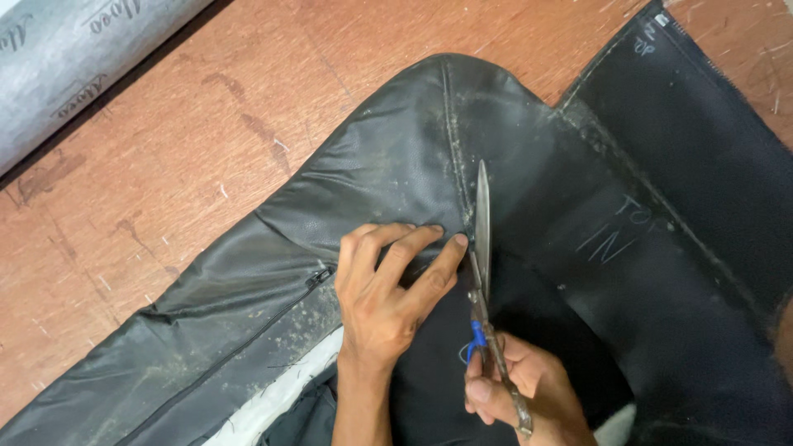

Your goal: The person works on a black leather seat cover laid on a workbench, marking it with chalk and aligning its edges. They use a flat metal tool to press and smooth seams, then cut the leather with scissors and continue trimming and adjusting the cut piece by hand.

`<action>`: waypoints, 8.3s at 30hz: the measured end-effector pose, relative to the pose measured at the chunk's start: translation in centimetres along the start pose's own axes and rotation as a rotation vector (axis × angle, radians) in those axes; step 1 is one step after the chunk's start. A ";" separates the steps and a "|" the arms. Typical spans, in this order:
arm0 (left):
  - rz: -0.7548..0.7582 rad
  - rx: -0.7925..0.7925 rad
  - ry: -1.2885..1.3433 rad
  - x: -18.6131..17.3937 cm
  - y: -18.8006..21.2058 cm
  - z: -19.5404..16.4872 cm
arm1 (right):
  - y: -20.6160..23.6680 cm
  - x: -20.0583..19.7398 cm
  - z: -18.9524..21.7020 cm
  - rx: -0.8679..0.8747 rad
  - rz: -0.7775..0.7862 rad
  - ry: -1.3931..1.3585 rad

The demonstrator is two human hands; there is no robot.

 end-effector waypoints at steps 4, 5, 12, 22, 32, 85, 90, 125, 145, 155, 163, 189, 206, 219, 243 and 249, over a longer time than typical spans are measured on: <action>-0.006 0.002 -0.004 0.1 0.0 0.0 | -0.2 0.0 -0.4 0.057 -0.063 0.028; -0.006 0.003 -0.004 0.2 0.0 0.0 | -0.2 0.1 -0.4 0.048 -0.062 0.015; 0.013 -0.004 0.006 0.1 0.0 -0.1 | -0.1 0.0 -0.4 -0.008 -0.056 0.082; -0.001 -0.020 0.032 0.2 -0.1 -0.2 | -0.3 -0.4 -1.2 0.027 0.035 -0.062; 0.002 -0.019 0.042 0.2 -0.1 -0.1 | -0.2 -0.5 -1.6 -0.010 0.023 -0.033; -0.066 -0.057 0.153 -0.1 -0.4 0.5 | -2.5 -1.5 -2.2 -0.120 0.000 0.017; -0.084 -0.068 0.190 -0.3 -0.6 0.6 | -2.4 -0.8 0.0 0.067 -0.040 -0.140; -0.166 -0.105 0.246 0.0 -0.9 0.8 | -3.3 -2.2 2.0 -0.033 -0.112 0.046; -0.167 -0.127 0.325 0.1 -0.7 1.2 | -3.2 -0.3 5.5 -0.048 -0.046 0.029; -0.189 -0.188 0.431 -0.2 -0.7 1.3 | -3.7 -1.8 4.1 -0.036 -0.100 0.081; -0.170 -0.199 0.491 -0.2 -0.4 1.7 | -4.2 -1.0 5.9 -0.111 -0.088 0.037; -0.071 -0.210 0.264 0.8 -0.3 1.0 | -5.0 -3.5 2.5 -0.130 -0.241 0.209; -0.123 -0.234 0.352 0.6 -0.1 1.6 | -5.6 -1.7 4.5 -0.177 -0.180 0.113; -0.151 -0.198 0.397 0.4 0.1 2.0 | -5.5 -2.4 5.7 -0.152 -0.206 0.173; -0.255 -0.180 0.284 0.7 0.3 1.6 | -6.1 -5.2 3.5 -0.329 -0.250 0.381; -0.230 -0.213 0.383 0.8 0.4 1.8 | -6.5 -7.3 2.2 -0.141 -0.145 0.289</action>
Point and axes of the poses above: each hand's wrist, its own y-axis away from the middle knuckle, its own x-axis out of the palm, z = x × y, the point moved 1 cm from there along -y, towards the middle knuckle, and after that the axes turned 14 degrees about x, right-handed, at the moved point
